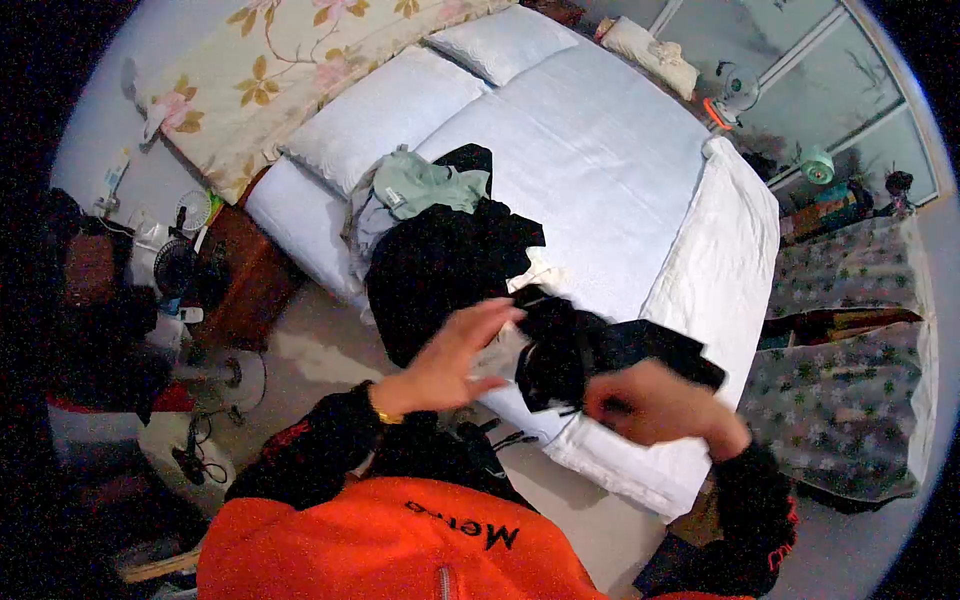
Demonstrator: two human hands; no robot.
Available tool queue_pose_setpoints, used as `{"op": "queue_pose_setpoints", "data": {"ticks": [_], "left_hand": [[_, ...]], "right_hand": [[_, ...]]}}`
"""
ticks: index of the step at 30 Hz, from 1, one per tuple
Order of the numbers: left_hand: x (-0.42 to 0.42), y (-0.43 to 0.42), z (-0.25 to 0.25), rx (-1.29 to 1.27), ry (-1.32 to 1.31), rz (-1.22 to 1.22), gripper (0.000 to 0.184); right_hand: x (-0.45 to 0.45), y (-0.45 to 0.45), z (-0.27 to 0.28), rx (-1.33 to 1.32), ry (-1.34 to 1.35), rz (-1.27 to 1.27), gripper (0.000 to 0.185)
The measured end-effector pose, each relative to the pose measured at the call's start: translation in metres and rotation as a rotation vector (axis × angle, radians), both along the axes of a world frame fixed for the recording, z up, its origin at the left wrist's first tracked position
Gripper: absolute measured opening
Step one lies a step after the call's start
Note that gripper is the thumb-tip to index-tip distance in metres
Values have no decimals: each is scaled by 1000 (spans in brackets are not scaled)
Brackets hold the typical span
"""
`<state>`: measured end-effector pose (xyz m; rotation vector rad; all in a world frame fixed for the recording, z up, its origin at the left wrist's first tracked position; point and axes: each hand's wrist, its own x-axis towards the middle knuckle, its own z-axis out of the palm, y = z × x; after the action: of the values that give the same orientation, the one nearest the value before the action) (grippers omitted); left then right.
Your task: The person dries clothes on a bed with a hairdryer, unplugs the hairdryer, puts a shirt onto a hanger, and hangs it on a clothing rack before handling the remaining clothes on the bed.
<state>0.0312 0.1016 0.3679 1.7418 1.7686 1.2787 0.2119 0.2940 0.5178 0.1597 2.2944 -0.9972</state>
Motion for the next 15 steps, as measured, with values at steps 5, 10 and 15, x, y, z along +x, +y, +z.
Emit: {"op": "queue_pose_setpoints", "data": {"ticks": [5, 10, 15], "left_hand": [[55, 49, -48, -45, -129, -177, 58], [61, -34, -255, -511, -352, 268, 59], [2, -56, -365, -451, -852, 1206, 107]], "right_hand": [[54, 42, -76, 378, 178, -138, 21], [180, 174, -116, 878, 231, -809, 24], [292, 194, -193, 779, 74, -802, 28]]}}
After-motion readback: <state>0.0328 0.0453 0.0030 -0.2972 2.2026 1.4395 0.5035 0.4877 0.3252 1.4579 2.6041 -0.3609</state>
